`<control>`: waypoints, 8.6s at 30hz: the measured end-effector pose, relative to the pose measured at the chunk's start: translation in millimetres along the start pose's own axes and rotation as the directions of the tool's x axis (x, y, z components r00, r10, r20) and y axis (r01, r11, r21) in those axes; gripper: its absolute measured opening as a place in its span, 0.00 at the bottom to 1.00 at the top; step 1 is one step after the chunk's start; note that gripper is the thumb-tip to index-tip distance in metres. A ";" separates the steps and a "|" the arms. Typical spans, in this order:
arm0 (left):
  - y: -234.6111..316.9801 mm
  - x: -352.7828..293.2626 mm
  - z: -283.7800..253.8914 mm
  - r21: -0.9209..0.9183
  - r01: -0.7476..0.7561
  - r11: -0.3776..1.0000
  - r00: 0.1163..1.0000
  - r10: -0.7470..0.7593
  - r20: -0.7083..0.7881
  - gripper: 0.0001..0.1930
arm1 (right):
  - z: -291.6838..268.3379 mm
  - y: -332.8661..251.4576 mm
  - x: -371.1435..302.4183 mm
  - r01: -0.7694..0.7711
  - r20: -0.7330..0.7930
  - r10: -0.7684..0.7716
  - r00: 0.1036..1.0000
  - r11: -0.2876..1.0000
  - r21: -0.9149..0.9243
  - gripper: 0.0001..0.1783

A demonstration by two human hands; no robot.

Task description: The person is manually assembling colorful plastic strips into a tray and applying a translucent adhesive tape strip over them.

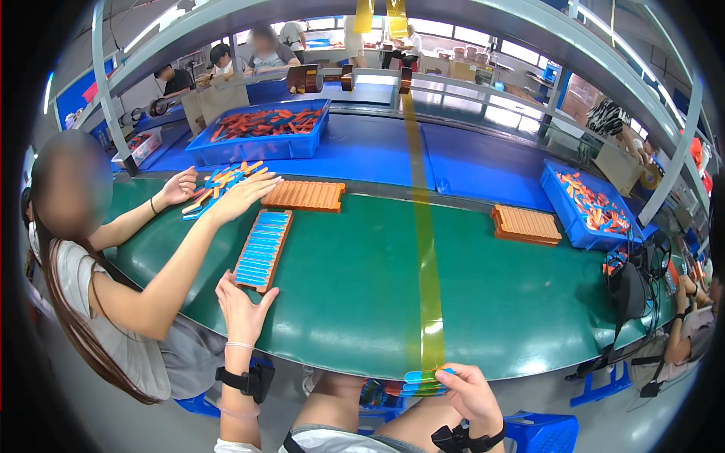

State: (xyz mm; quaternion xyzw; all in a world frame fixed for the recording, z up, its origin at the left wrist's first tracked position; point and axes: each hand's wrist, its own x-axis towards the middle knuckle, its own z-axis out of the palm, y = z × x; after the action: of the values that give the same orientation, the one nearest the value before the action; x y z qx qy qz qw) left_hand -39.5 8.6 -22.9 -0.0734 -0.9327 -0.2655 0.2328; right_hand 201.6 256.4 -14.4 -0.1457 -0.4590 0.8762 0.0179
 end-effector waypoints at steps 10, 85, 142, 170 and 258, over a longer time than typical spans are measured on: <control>23.2 -20.2 -14.4 -0.273 -0.062 0.960 0.997 0.071 0.021 0.36 | 16.8 -2.3 5.8 0.018 -0.043 -0.020 0.999 0.998 -0.052 0.09; 65.3 -78.2 -15.8 -0.485 -0.874 0.007 0.092 0.984 -0.150 0.05 | 84.7 -24.1 2.6 -0.104 -0.238 -0.156 0.959 0.587 -0.803 0.15; 117.2 8.0 20.6 -0.588 -0.399 0.703 0.455 0.709 0.539 0.49 | 89.0 -18.7 2.1 -0.041 -0.144 -0.216 0.966 0.422 -0.906 0.13; 164.5 35.2 85.5 -0.704 0.278 0.654 0.630 0.429 0.648 0.11 | 81.7 -71.8 138.9 -0.028 -0.036 -0.290 0.957 0.030 -0.999 0.14; 442.1 332.9 -64.2 0.537 -0.740 0.405 0.287 0.912 -0.293 0.15 | -54.9 -60.6 10.4 0.011 -0.035 -0.806 0.591 0.051 -0.999 0.16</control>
State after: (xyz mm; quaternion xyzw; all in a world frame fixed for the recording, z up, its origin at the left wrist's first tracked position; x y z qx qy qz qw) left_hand -192.2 354.0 386.7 -0.4355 -0.6698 0.0323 0.6006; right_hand 200.4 337.1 2.8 -0.2449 -0.8744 0.2341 0.3472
